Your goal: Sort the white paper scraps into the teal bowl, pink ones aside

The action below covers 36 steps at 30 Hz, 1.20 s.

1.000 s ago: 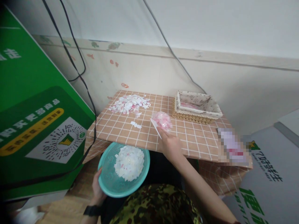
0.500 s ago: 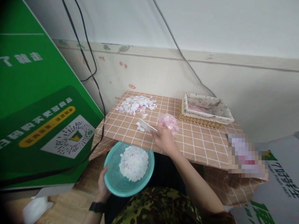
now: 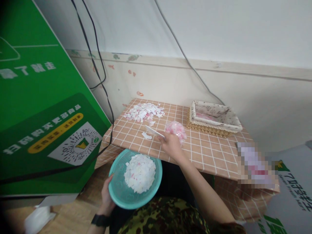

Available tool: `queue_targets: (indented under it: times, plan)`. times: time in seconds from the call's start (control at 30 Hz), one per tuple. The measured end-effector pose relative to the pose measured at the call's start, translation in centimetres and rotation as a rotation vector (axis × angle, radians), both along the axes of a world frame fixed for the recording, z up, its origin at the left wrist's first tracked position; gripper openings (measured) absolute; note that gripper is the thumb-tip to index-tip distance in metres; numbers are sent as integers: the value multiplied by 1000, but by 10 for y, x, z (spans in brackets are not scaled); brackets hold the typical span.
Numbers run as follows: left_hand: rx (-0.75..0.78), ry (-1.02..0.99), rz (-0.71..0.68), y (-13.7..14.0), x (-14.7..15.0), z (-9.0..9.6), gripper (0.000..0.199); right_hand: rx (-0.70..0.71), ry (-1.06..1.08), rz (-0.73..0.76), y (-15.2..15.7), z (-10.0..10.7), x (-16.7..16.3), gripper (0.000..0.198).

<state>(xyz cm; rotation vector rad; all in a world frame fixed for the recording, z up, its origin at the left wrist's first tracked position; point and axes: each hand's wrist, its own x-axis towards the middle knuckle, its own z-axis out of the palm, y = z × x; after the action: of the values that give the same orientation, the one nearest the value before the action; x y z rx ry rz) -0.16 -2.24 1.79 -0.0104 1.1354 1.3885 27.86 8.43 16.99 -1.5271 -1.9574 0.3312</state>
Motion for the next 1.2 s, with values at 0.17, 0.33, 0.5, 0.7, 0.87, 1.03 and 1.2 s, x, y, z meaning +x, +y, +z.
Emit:
queue_targets:
  times: [0.17,0.33,0.5,0.7,0.87,1.03,1.2]
  plan:
    - [2,3,-5,1,2,19,14,-57,118,89,-13,-4,6,25]
    - [77,-52,-38,11,-1,37,17,-106,160,209,-11,3,8,25]
    - [76,-116,-107,23,-6,52,24,-120,173,305,-23,4,-1,28]
    - [94,-105,-121,25,-6,65,26,-78,174,253,-26,1,-13,29]
    - [123,-76,-114,25,-6,65,27,12,-41,-5,6,-7,-15,32]
    - [113,-66,-115,25,-8,62,24,-6,29,207,-1,-11,-23,37]
    - [87,-39,-108,24,-10,62,19,-102,146,377,-16,1,-22,28]
